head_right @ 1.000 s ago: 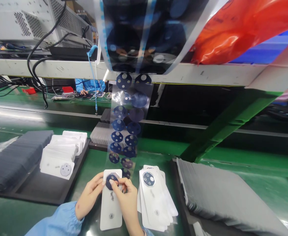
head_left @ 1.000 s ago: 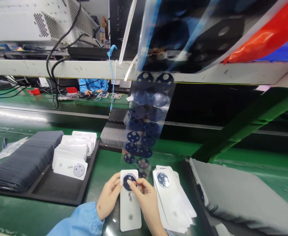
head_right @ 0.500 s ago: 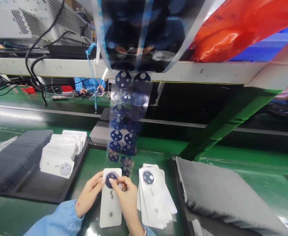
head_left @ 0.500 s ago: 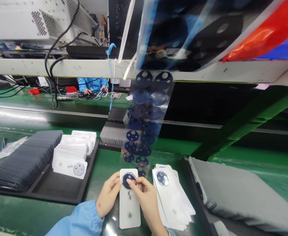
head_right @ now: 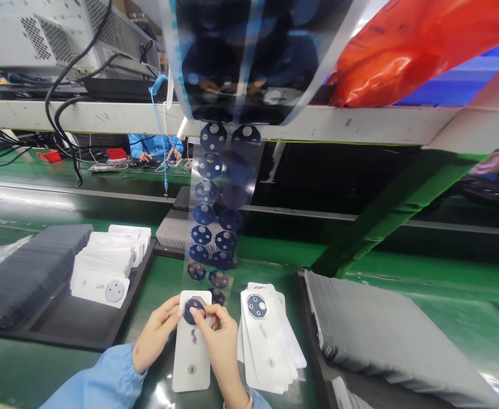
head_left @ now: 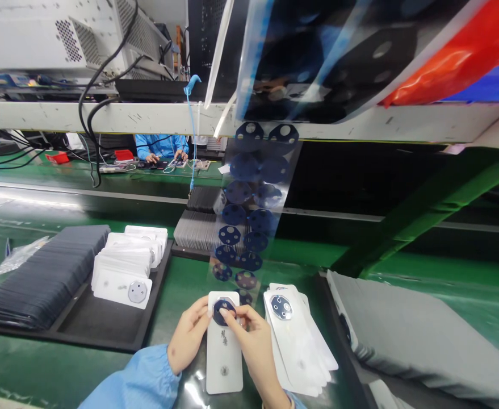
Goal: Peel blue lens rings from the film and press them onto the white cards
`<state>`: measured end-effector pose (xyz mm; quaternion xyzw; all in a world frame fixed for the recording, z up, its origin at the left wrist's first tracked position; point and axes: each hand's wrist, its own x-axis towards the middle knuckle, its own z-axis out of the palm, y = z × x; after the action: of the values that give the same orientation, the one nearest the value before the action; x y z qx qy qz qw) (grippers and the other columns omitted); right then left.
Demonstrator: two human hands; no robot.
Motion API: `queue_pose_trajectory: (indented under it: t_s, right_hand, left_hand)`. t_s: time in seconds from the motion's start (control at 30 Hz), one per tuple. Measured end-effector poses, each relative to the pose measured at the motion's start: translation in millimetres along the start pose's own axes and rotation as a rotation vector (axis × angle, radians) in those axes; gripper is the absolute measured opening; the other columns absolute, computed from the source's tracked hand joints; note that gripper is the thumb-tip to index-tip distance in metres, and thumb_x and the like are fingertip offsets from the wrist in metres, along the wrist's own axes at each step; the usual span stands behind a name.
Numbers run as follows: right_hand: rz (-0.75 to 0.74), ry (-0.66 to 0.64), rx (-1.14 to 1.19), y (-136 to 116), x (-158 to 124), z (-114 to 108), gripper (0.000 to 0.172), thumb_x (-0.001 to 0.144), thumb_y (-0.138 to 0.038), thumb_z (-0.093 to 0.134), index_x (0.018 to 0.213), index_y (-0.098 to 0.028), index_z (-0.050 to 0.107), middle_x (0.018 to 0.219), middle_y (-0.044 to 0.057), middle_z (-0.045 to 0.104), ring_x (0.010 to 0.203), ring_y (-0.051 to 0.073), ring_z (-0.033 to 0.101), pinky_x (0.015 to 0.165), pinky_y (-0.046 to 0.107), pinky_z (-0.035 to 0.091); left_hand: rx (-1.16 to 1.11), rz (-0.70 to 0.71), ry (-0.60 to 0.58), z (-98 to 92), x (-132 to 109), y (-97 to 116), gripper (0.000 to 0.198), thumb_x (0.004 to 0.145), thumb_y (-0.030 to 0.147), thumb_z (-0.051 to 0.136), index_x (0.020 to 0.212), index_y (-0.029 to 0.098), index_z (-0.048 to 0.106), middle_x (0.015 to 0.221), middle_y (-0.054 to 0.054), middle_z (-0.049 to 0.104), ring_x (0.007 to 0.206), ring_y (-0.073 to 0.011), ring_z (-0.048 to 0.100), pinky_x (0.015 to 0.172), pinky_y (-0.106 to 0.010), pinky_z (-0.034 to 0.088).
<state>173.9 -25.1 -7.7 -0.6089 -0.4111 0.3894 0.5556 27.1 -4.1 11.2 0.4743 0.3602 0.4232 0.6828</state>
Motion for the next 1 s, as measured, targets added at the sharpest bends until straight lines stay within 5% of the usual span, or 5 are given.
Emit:
queue_pose_trajectory:
  t_s: [1.0]
  right_hand:
    - [0.017, -0.026, -0.041, -2.8, -1.9, 1.3, 0.028, 0.069, -0.046, 0.072, 0.066, -0.018, 0.065, 0.064, 0.001, 0.057, 0.062, 0.016, 0.046, 0.058, 0.028, 0.035]
  left_hand:
    - [0.109, 0.018, -0.009, 0.7, -0.1, 3.1, 0.047, 0.087, 0.044, 0.060, 0.126, 0.016, 0.061, 0.114, -0.012, 0.071, 0.104, -0.0278, 0.065, 0.087, -0.034, 0.052]
